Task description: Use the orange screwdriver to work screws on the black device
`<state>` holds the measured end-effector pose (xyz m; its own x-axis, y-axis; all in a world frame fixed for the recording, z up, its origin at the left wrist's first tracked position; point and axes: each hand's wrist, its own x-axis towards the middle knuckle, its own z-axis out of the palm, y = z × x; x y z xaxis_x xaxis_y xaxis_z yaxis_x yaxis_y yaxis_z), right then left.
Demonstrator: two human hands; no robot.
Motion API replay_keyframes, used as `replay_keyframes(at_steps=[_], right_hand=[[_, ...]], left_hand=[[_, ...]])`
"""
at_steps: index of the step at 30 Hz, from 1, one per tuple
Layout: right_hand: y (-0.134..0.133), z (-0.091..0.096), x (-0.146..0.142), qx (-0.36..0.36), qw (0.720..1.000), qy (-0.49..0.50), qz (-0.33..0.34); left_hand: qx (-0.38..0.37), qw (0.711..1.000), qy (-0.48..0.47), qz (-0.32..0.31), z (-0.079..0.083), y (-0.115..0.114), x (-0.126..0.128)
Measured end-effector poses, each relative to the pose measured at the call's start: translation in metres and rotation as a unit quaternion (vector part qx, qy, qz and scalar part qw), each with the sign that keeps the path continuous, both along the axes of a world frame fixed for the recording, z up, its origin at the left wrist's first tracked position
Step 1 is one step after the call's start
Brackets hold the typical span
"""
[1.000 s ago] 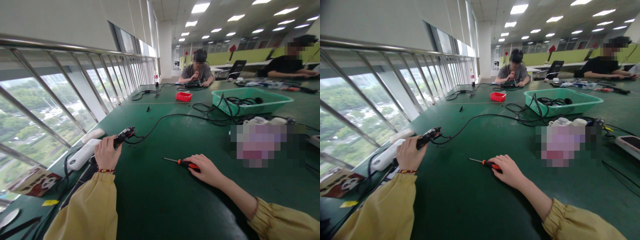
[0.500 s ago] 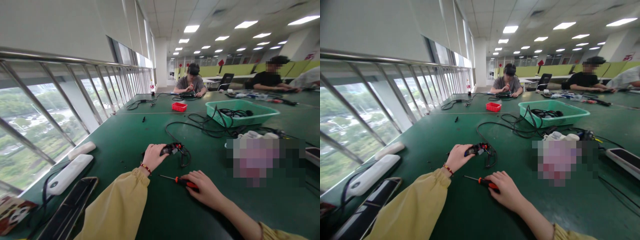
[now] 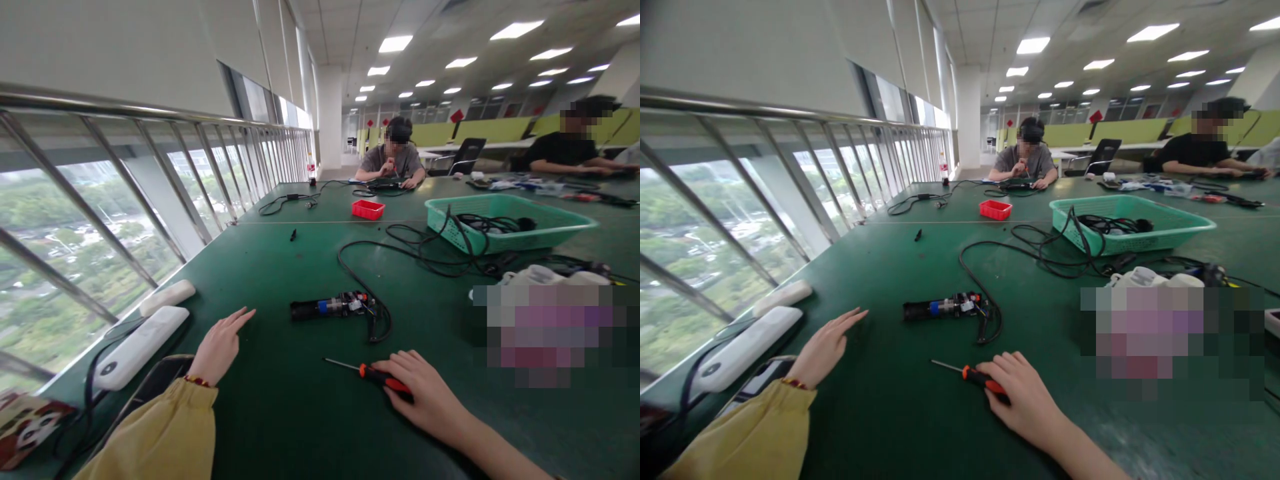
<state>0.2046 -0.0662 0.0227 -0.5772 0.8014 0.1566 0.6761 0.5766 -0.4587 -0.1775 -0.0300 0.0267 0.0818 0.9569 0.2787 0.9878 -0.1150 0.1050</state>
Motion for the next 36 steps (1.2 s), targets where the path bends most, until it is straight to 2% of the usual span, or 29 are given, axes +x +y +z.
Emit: replay_keyframes(at_steps=[3,8,12,15,17,21,24,29,36], right_hand=[[-0.001,-0.003,0.000,0.031,0.999,-0.007,0.002],[-0.002,-0.011,0.003,0.154,0.987,0.043,-0.014],[0.000,-0.015,0.011,0.247,0.953,0.147,-0.098],[0.001,-0.015,0.019,0.301,0.919,0.200,-0.158],[0.002,-0.014,0.023,0.302,0.917,0.204,-0.161],[0.003,-0.013,0.023,0.264,0.938,0.187,-0.124],[0.001,-0.012,0.020,0.275,0.942,0.165,-0.097],[-0.003,-0.008,0.016,0.270,0.949,0.149,-0.063],[-0.017,-0.007,0.006,0.240,0.951,0.193,0.018]], left_hand=[[-0.030,0.999,0.011,-0.045,-0.003,-0.009,-0.013],[-0.036,0.995,0.095,-0.016,0.001,-0.021,0.015],[-0.034,0.986,0.163,0.004,0.001,-0.031,0.037],[-0.016,0.983,0.183,-0.021,-0.001,-0.038,0.048],[0.006,0.981,0.183,-0.063,-0.004,-0.041,0.056],[0.067,0.966,0.174,-0.177,-0.010,-0.042,0.074],[0.083,0.958,0.153,-0.229,-0.011,-0.039,0.084],[0.081,0.957,0.104,-0.258,-0.008,-0.029,0.093],[0.061,0.967,0.001,-0.248,-0.012,-0.011,0.106]])
